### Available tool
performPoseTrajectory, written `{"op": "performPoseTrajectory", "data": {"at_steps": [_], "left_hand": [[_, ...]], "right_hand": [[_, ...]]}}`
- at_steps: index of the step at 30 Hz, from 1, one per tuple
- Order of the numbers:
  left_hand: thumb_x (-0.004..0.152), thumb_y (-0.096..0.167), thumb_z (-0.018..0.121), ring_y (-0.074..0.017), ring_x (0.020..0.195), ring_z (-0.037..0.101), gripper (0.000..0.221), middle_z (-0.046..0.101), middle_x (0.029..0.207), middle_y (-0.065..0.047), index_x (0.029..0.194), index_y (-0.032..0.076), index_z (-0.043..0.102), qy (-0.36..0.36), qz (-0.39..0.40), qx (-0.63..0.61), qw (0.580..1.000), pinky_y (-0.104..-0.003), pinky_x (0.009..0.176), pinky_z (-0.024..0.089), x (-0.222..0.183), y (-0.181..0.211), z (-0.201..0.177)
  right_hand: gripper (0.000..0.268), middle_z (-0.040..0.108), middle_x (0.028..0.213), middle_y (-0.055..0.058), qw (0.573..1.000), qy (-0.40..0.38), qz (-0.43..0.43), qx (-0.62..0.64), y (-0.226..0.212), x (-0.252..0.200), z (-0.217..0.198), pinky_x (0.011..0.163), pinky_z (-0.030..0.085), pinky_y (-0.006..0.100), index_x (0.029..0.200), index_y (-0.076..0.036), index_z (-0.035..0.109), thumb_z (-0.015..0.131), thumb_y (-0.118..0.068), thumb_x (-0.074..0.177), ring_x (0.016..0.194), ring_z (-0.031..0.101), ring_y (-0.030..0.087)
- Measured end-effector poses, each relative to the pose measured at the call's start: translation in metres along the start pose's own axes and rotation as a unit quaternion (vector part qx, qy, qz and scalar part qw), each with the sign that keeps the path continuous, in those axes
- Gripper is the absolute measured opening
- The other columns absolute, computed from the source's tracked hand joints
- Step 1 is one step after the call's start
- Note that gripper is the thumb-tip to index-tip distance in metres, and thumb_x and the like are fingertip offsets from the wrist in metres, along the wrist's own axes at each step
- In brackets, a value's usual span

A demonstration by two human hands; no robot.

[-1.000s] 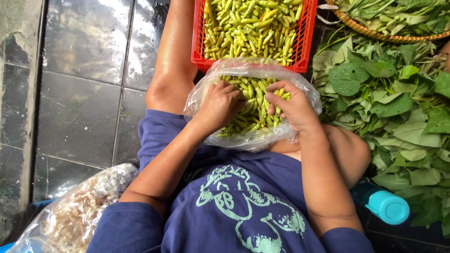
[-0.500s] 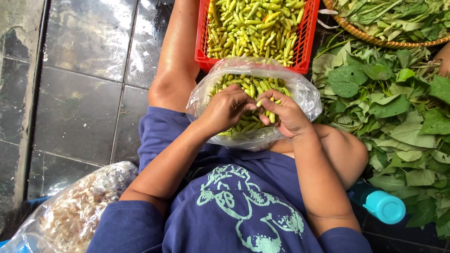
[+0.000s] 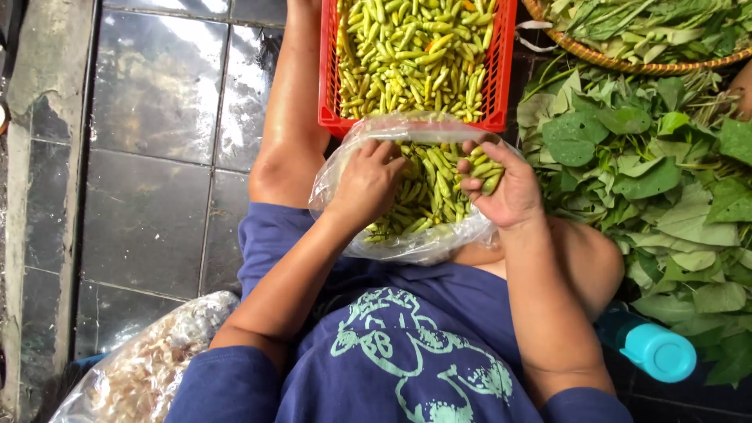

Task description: Sorting green peppers by hand, removing stems and placing them into a red crate.

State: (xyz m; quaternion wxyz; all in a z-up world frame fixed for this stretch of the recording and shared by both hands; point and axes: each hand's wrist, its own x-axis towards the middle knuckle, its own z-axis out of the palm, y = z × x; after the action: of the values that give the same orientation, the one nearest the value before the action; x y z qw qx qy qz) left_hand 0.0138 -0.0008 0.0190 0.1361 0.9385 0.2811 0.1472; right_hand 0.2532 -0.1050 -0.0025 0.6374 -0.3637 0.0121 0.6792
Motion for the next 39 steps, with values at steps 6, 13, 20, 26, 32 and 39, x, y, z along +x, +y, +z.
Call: {"op": "performPoseTrajectory", "data": {"at_steps": [6,13,20,26,32,39], "left_hand": [[0.078,0.029,0.07,-0.0246,0.088,0.055,0.008,0.056,0.085,0.001,0.074,0.023,0.07,0.069,0.013,0.125,0.99,-0.037,0.07,0.041,0.009,-0.014,0.011],[0.087,0.036,0.071,-0.0191,0.086,0.057,0.013,0.059,0.078,0.006,0.078,0.028,0.068,0.053,0.019,0.015,0.998,-0.035,0.074,0.039,0.002,-0.016,0.004],[0.089,0.026,0.077,-0.0239,0.082,0.065,0.007,0.065,0.072,-0.001,0.088,0.019,0.074,0.032,-0.019,-0.138,0.99,-0.036,0.073,0.047,0.005,0.008,-0.028],[0.092,0.019,0.077,-0.0272,0.079,0.067,0.007,0.07,0.076,-0.006,0.088,0.014,0.075,0.05,0.009,-0.266,0.963,-0.036,0.073,0.052,0.007,0.01,-0.032],[0.092,0.017,0.076,-0.0288,0.08,0.069,0.007,0.072,0.078,-0.008,0.088,0.011,0.076,0.035,0.018,-0.325,0.945,-0.037,0.075,0.054,0.012,0.015,-0.042],[0.095,0.018,0.074,-0.0329,0.077,0.067,0.009,0.07,0.077,-0.011,0.092,0.009,0.075,-0.026,-0.004,-0.395,0.918,-0.042,0.075,0.055,0.008,0.012,-0.051]], "right_hand": [[0.008,0.073,0.105,0.006,0.999,-0.011,-0.02,-0.048,0.001,0.001,0.009,0.057,0.047,0.017,0.106,-0.017,0.062,0.064,-0.02,0.099,0.087,0.074,0.025],[0.017,0.068,0.089,0.008,0.977,0.004,-0.045,-0.209,0.021,0.0,0.011,0.041,0.043,0.014,0.115,-0.013,0.064,0.068,-0.012,0.099,0.066,0.072,0.021],[0.02,0.064,0.067,0.012,0.921,-0.013,-0.087,-0.379,0.031,-0.012,0.037,0.038,0.036,0.012,0.111,0.0,0.066,0.073,-0.012,0.096,0.054,0.066,0.015],[0.018,0.063,0.059,0.014,0.937,0.0,-0.103,-0.335,0.032,-0.013,0.044,0.035,0.037,0.013,0.102,-0.004,0.066,0.068,-0.022,0.102,0.048,0.064,0.015],[0.022,0.067,0.072,0.019,0.969,0.019,-0.06,-0.238,0.042,-0.003,0.034,0.034,0.04,0.013,0.097,-0.008,0.064,0.066,-0.029,0.103,0.053,0.069,0.02],[0.03,0.068,0.077,0.016,0.975,0.0,-0.029,-0.222,0.024,-0.005,0.031,0.037,0.042,0.014,0.096,-0.008,0.062,0.063,-0.038,0.102,0.059,0.071,0.02]]}}
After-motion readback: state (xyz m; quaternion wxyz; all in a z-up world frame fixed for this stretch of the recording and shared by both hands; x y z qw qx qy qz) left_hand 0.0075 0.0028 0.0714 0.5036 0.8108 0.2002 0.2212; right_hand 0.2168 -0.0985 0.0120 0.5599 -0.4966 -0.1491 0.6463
